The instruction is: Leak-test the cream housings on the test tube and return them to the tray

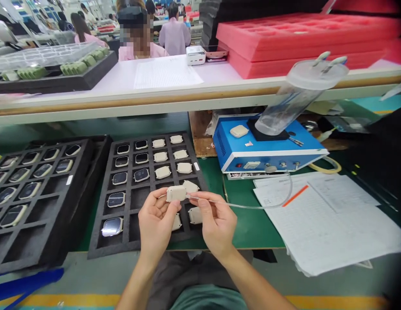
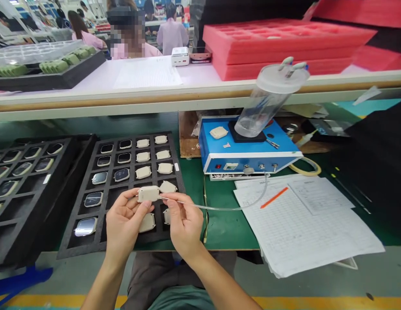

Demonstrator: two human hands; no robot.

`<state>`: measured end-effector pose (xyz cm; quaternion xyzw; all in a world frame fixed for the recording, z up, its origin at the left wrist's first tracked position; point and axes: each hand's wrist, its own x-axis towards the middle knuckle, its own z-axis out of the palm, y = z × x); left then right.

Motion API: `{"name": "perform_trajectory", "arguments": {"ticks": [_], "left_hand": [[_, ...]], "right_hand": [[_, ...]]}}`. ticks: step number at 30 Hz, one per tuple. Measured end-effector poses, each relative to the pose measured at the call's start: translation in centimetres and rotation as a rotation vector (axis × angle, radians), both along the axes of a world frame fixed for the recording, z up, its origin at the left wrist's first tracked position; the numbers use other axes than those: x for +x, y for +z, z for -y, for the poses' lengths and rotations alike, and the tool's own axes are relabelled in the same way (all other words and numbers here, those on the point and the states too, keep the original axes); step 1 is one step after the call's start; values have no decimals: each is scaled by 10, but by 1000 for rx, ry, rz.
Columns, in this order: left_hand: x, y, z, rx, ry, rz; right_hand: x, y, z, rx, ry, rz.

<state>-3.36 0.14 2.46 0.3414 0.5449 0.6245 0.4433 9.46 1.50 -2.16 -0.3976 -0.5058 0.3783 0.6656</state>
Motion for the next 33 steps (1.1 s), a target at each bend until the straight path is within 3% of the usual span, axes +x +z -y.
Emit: {"name": "perform_trajectory", "arguments": {"ticks": [33], "left_hand": [[3, 3, 2, -34, -25, -29]], "right_hand": [[-2, 4, 2, -48, -17, -80]]}}
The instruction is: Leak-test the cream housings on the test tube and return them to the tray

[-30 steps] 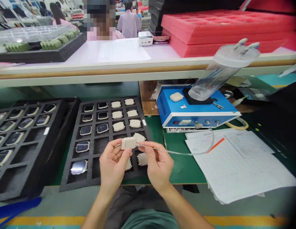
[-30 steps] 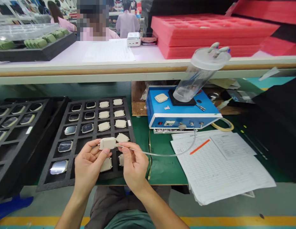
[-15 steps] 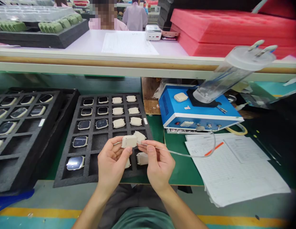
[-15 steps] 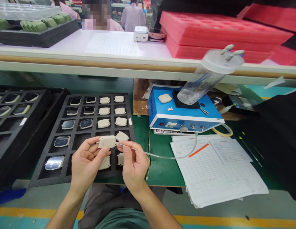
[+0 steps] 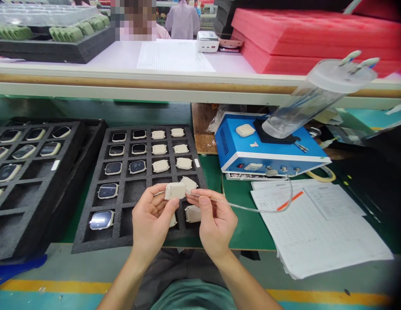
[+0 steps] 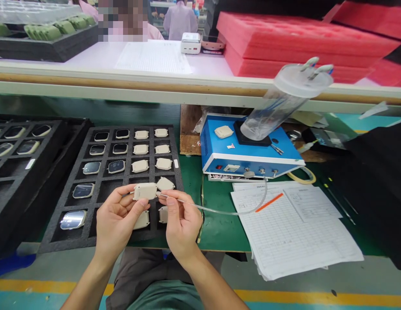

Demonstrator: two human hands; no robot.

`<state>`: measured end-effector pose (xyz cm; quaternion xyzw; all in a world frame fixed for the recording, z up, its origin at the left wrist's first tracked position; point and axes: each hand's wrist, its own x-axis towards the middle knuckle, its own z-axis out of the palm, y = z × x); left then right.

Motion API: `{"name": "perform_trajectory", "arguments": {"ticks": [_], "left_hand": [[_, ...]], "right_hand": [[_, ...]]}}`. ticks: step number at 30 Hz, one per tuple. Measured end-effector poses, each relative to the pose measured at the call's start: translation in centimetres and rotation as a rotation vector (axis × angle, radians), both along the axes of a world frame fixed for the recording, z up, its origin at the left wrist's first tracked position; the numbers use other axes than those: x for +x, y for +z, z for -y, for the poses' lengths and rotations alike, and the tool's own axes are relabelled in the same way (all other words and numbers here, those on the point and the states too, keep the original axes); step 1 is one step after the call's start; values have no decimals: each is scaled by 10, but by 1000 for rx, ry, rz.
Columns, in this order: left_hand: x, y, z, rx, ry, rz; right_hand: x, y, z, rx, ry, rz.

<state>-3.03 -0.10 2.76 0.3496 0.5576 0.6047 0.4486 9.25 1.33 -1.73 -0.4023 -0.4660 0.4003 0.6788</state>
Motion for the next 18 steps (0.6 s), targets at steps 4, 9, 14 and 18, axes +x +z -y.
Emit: {"name": "perform_trajectory", "arguments": {"ticks": [4, 9, 14, 18], "left_hand": [[0, -1, 1, 22, -5, -18], [0, -1, 2, 32, -7, -26], [1, 0, 1, 29, 6, -33], [1, 0, 2, 21, 8, -36]], "right_hand": [[1, -1, 0, 3, 9, -1], [1, -1, 0, 7, 3, 24], [1, 0, -1, 11, -11, 38], [1, 1, -1, 22, -10, 39]]}}
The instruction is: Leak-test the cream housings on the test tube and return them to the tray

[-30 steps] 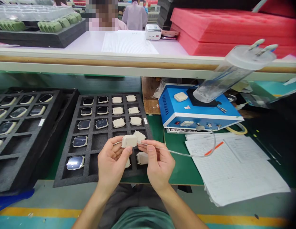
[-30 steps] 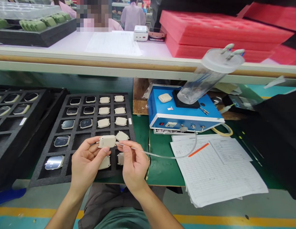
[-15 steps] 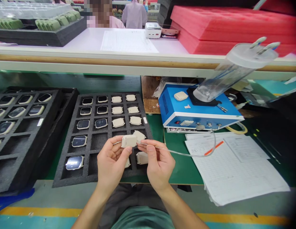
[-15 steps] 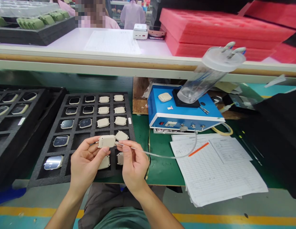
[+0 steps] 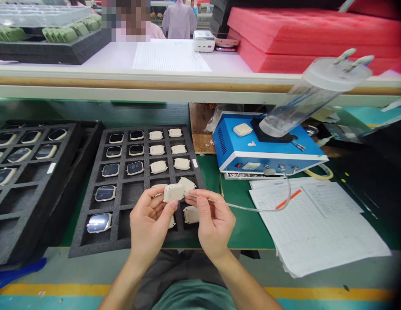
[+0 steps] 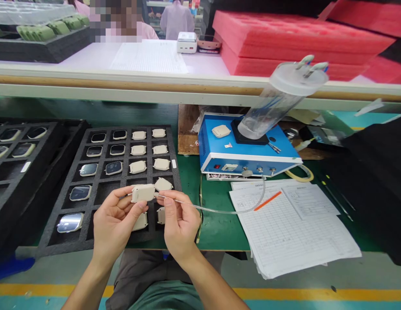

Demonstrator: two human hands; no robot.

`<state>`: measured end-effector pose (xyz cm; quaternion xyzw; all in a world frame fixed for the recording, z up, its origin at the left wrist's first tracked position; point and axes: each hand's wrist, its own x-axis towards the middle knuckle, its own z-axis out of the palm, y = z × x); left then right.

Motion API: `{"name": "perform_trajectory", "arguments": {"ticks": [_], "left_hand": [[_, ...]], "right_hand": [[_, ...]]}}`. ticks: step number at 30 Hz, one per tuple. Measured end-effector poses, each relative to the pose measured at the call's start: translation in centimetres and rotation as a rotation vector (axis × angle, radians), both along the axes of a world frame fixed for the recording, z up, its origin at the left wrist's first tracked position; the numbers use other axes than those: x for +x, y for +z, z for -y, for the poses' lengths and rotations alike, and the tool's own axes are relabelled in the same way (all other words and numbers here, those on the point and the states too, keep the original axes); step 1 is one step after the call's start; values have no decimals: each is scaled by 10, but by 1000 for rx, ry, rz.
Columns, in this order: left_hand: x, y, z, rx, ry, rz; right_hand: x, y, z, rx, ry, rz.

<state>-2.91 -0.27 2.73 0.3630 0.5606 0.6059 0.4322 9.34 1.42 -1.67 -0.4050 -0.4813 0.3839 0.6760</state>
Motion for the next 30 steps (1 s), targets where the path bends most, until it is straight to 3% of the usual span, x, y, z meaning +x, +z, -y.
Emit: {"name": "perform_trajectory", "arguments": {"ticks": [30], "left_hand": [[-2, -4, -3, 19, 70, -90]], "right_hand": [[-1, 4, -9, 62, 33, -23]]}}
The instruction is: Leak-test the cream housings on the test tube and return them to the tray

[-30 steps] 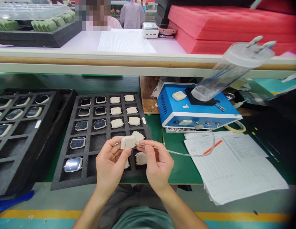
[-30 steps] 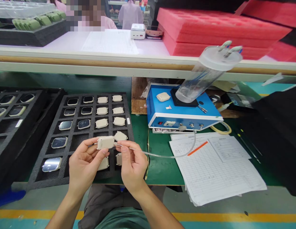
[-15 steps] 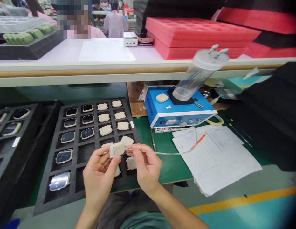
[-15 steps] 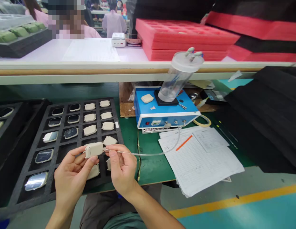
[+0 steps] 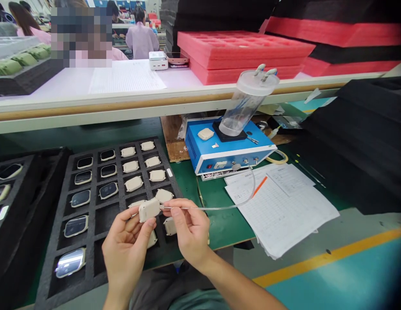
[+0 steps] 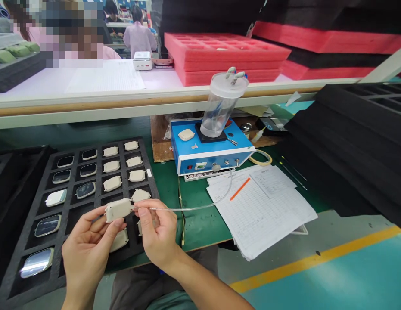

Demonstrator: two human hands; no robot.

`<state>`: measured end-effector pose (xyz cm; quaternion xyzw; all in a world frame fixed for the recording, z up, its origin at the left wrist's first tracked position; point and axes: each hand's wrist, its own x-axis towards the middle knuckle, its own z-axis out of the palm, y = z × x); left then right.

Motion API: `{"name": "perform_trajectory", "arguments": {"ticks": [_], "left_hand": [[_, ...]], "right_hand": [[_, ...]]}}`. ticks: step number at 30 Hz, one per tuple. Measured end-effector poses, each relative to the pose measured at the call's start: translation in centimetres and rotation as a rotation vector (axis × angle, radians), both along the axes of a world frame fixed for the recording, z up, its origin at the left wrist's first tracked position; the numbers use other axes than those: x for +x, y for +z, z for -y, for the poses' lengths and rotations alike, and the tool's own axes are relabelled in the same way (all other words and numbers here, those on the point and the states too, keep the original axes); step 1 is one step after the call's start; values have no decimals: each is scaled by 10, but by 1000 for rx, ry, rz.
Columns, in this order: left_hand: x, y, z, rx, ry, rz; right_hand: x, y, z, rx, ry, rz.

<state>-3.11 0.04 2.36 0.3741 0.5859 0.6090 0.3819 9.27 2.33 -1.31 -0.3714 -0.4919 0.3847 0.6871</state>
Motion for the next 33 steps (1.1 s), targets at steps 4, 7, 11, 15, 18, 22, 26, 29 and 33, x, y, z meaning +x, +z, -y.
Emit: {"name": "perform_trajectory", "arguments": {"ticks": [4, 7, 11, 15, 18, 22, 26, 29, 33], "left_hand": [[0, 0, 0, 6, -1, 8], [0, 1, -1, 12, -3, 15], [0, 0, 0, 19, -2, 12], [0, -1, 0, 29, -16, -2], [-1, -2, -1, 42, -20, -6], [-1, -2, -2, 50, -24, 4], [-1, -1, -2, 59, -32, 12], [0, -1, -1, 66, -38, 19], [-1, -2, 1, 64, -54, 35]], "right_hand": [[0, 0, 0, 1, -1, -13], [-1, 1, 0, 2, -4, -13], [0, 2, 0, -1, 1, -17], [0, 2, 0, -6, 6, -12], [1, 1, 1, -18, 12, -16], [1, 1, 1, -23, 19, -18], [1, 1, 1, -21, 19, -20], [1, 1, 2, -23, 19, -22], [1, 0, 3, -18, 28, -31]]}}
